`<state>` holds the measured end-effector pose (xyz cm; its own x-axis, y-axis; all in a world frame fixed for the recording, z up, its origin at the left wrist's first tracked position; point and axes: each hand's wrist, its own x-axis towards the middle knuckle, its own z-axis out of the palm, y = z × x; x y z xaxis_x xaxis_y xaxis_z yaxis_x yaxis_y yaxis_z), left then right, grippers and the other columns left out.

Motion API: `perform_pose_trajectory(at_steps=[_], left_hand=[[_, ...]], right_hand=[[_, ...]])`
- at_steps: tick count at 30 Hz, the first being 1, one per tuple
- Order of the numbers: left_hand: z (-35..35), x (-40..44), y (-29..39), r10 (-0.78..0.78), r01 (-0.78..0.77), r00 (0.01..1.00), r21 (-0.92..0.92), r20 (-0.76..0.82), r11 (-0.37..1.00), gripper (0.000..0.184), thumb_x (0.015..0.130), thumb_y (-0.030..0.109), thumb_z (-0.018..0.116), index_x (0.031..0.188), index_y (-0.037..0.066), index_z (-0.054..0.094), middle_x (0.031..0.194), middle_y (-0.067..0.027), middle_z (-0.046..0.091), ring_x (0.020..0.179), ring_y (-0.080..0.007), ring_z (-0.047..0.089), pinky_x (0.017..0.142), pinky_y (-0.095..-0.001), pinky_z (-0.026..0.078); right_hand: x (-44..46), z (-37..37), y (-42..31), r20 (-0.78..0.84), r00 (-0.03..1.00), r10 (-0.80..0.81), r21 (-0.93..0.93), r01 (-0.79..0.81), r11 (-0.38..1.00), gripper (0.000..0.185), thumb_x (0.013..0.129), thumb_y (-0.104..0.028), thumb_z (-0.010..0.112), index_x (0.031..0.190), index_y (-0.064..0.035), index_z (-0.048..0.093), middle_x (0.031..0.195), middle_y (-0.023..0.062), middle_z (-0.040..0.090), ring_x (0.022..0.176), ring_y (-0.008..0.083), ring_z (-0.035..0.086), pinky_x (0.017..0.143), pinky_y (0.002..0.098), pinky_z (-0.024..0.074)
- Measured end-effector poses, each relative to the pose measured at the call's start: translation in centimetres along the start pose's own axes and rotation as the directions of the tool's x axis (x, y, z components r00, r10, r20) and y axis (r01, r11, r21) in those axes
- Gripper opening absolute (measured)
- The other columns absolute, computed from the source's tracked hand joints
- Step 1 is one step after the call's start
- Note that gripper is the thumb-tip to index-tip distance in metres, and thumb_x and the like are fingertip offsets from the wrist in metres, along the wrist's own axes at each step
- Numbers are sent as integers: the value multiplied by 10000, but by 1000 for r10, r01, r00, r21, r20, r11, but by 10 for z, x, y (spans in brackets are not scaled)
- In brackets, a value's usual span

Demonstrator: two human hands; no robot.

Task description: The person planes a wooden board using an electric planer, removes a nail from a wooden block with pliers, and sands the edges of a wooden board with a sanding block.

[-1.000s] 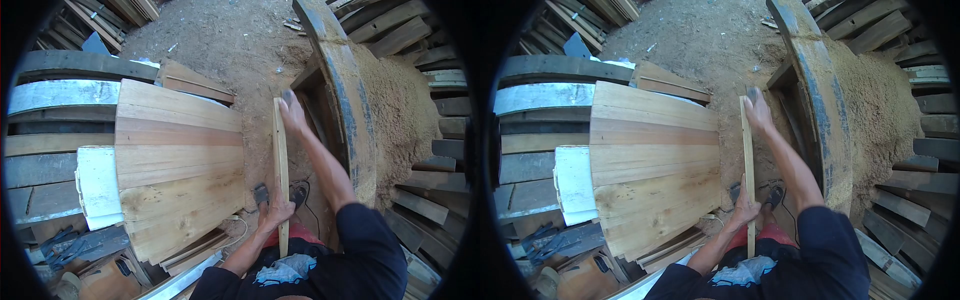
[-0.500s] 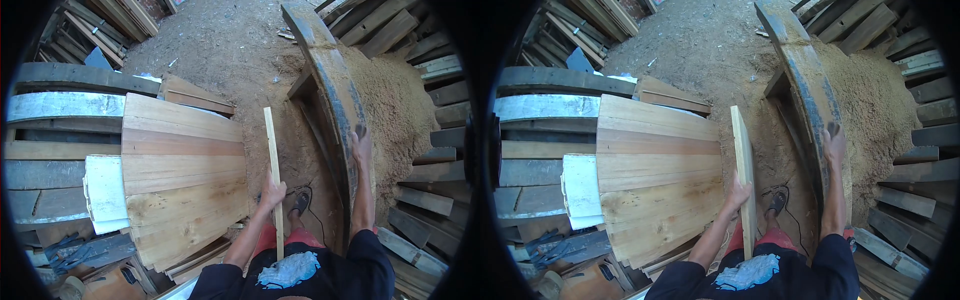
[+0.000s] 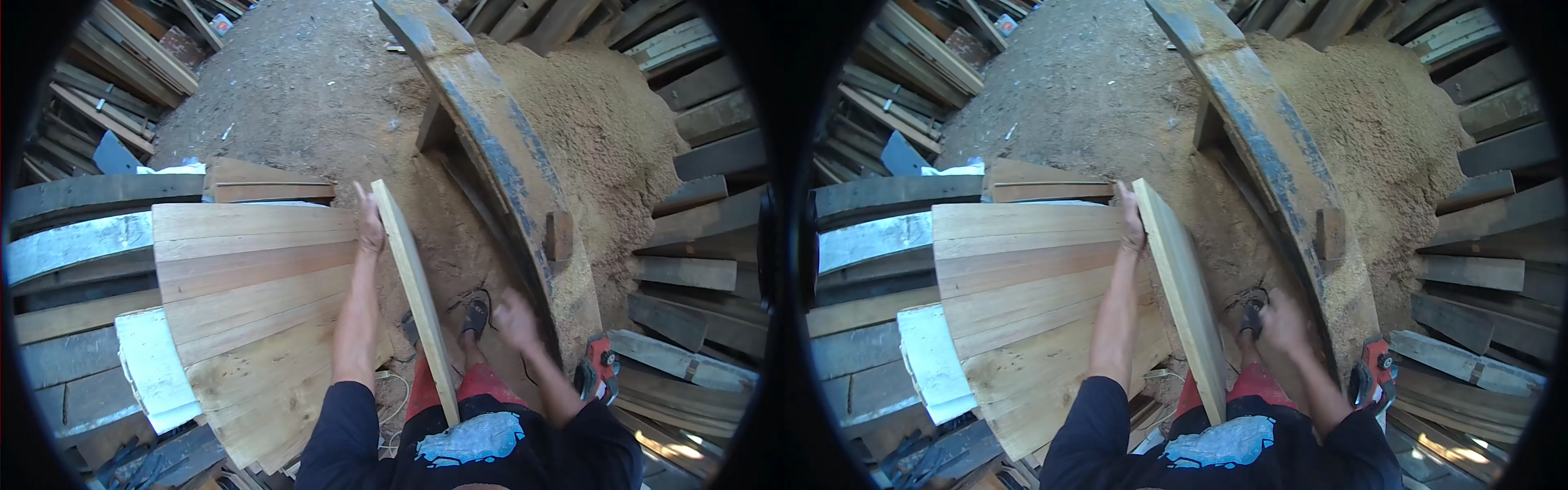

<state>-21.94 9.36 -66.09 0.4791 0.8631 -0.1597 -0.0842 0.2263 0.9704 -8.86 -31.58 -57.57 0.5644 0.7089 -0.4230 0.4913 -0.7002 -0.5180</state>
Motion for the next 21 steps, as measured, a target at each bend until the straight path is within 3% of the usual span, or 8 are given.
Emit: perform_pose_trajectory(at_steps=[1,2,3,5,8,11,14,21], left_hand=[[-1,12,-2,11,-13,999,-47,-30,999,710,1077,253,409,1624,-35,59,1487,-189,513,1372,-245,498,1161,-341,363],[-2,23,-3,22,-28,998,-92,-61,995,690,1095,254,375,1627,-45,55,1528,-206,494,1414,-251,478,1174,-338,354],[0,29,4,9,-17,998,-134,-60,991,673,1096,269,374,1619,-64,112,1552,-224,476,1446,-259,456,1181,-341,354],[0,48,-3,87,-87,996,32,1,996,632,1086,369,381,1555,-50,323,1480,-246,538,1326,-280,547,1144,-359,402],[4,56,-19,-121,141,980,-119,160,983,549,1081,391,370,1254,-64,625,1267,-248,670,1246,-315,623,1124,-367,423],[17,45,-20,-131,198,955,-242,266,950,626,1070,448,341,763,7,663,801,-180,699,904,-310,675,923,-405,496],[30,31,-4,-92,140,976,-243,197,960,609,1059,485,333,674,65,548,639,-118,554,703,-255,568,749,-399,473],[36,-10,88,16,50,967,-254,253,966,660,1081,487,273,678,55,565,646,-122,571,711,-241,556,753,-378,440]], right_hand=[[-27,64,35,123,991,-48,284,12,959,494,1003,-381,548,1330,-16,604,1198,271,668,1135,422,646,974,467,495],[-60,53,5,493,853,173,235,-321,917,558,998,-479,538,1318,-29,611,1246,270,666,1177,395,648,997,453,489],[-85,127,52,703,664,254,11,-367,930,602,1010,-554,507,1249,-14,626,1229,249,680,1157,367,659,975,445,496],[-144,201,77,878,314,361,54,-815,577,621,1025,-596,465,1167,-18,642,1078,202,707,1122,348,665,928,453,503],[-160,192,51,796,365,482,31,-821,570,852,1035,-596,447,1462,142,435,1497,315,490,1409,388,477,1161,461,362],[-162,221,78,886,288,362,170,-931,324,903,1034,-632,425,1504,137,378,1572,309,402,1486,381,378,1210,439,310],[-177,271,102,798,313,515,112,-917,383,918,1037,-657,393,1513,127,374,1587,293,391,1484,378,381,1222,442,287],[-169,216,39,806,397,440,308,-915,262,897,1039,-696,320,1553,36,374,1587,226,423,1452,323,431,1221,458,289]])
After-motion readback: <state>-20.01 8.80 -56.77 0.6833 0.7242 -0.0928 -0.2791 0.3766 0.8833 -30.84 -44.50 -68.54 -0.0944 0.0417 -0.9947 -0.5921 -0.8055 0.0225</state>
